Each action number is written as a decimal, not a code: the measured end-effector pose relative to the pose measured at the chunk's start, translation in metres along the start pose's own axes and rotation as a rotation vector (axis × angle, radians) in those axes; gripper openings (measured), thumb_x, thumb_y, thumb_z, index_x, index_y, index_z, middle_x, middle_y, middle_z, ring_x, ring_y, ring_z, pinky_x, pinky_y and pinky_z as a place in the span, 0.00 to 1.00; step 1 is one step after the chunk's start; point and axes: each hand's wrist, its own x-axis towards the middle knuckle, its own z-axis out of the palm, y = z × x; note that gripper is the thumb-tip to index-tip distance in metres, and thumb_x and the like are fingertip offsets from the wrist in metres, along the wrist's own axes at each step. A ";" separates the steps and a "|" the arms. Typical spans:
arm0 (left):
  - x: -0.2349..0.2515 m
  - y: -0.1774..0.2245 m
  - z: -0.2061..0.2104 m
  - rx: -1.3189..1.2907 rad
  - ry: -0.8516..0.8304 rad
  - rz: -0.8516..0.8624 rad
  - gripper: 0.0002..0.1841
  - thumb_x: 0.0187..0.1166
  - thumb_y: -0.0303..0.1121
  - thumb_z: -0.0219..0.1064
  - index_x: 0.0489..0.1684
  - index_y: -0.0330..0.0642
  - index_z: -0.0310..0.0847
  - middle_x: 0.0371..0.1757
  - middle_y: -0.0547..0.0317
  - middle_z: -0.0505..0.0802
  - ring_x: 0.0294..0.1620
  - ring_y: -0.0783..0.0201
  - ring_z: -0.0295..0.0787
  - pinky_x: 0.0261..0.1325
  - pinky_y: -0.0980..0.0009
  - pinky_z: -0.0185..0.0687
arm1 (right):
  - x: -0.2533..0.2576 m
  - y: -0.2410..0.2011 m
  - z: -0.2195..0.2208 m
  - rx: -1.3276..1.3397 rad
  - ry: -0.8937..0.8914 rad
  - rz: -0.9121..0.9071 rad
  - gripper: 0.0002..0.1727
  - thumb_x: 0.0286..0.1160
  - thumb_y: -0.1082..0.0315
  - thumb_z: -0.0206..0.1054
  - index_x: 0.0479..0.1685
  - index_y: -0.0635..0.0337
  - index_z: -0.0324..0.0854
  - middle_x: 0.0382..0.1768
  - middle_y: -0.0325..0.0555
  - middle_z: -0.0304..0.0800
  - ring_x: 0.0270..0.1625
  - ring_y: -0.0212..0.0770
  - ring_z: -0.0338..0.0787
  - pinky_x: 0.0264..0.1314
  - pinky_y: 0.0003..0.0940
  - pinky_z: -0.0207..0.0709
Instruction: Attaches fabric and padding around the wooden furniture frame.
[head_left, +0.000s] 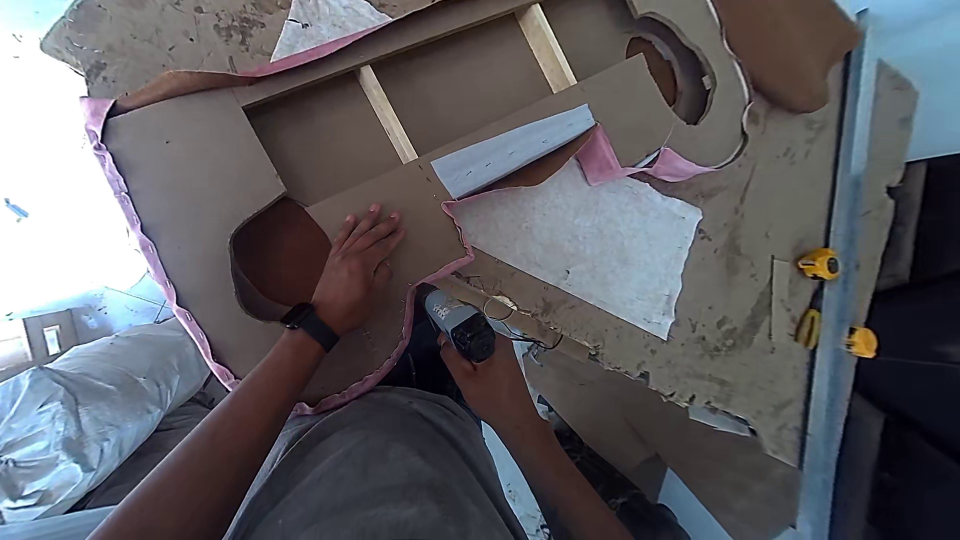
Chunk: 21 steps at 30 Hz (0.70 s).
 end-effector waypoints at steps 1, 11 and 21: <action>0.000 -0.001 0.000 -0.001 0.003 0.006 0.28 0.84 0.32 0.47 0.82 0.54 0.78 0.91 0.72 0.71 0.97 0.65 0.45 0.99 0.48 0.34 | 0.001 -0.001 0.000 -0.013 -0.006 0.017 0.25 0.70 0.52 0.73 0.69 0.40 0.83 0.32 0.26 0.91 0.32 0.22 0.89 0.37 0.28 0.86; -0.003 0.003 -0.007 -0.031 0.034 0.024 0.22 0.84 0.35 0.54 0.73 0.53 0.86 0.87 0.71 0.76 0.96 0.63 0.52 0.98 0.48 0.42 | 0.019 0.032 -0.085 0.255 0.058 0.066 0.16 0.83 0.52 0.66 0.56 0.52 0.86 0.21 0.46 0.87 0.18 0.45 0.86 0.22 0.43 0.85; -0.051 0.050 -0.011 0.153 0.125 -0.350 0.24 0.81 0.45 0.63 0.75 0.52 0.82 0.89 0.64 0.72 0.93 0.59 0.58 0.92 0.49 0.61 | 0.135 0.247 -0.276 0.665 0.090 0.317 0.24 0.90 0.45 0.54 0.67 0.53 0.77 0.49 0.47 0.93 0.22 0.38 0.85 0.24 0.36 0.84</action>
